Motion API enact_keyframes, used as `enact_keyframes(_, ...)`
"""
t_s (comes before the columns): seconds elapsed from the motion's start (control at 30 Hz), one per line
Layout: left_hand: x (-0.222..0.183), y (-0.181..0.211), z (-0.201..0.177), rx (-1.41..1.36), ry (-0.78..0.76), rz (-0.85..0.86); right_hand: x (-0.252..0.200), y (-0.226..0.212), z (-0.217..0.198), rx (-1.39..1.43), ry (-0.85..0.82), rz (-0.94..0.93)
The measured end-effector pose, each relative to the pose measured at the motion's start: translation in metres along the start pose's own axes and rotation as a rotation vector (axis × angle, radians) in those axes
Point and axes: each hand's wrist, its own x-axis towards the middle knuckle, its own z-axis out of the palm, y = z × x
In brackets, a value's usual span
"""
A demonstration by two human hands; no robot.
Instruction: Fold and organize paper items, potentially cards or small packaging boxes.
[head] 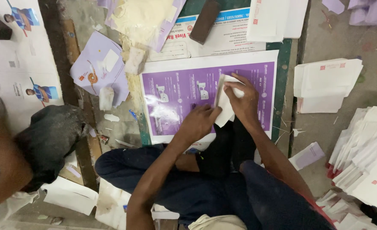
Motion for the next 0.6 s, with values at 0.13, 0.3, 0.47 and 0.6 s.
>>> enact_keyframes(0.13, 0.010, 0.011, -0.031, -0.020, -0.038, 0.072, 0.002, -0.047, -0.011, 0.061, 0.055, 0.041)
enact_keyframes(0.3, 0.010, 0.008, -0.028, -0.014, -0.089, 0.060, -0.001, -0.038, -0.010, 0.053, 0.052, 0.068)
enact_keyframes(0.47, 0.010, 0.012, -0.025, 0.014, -0.044, 0.050, -0.002, -0.036, -0.009, 0.065, 0.082, 0.023)
enact_keyframes(0.6, 0.012, 0.014, -0.025, 0.025, -0.087, 0.046, -0.003, -0.028, -0.009, 0.093, 0.099, -0.023)
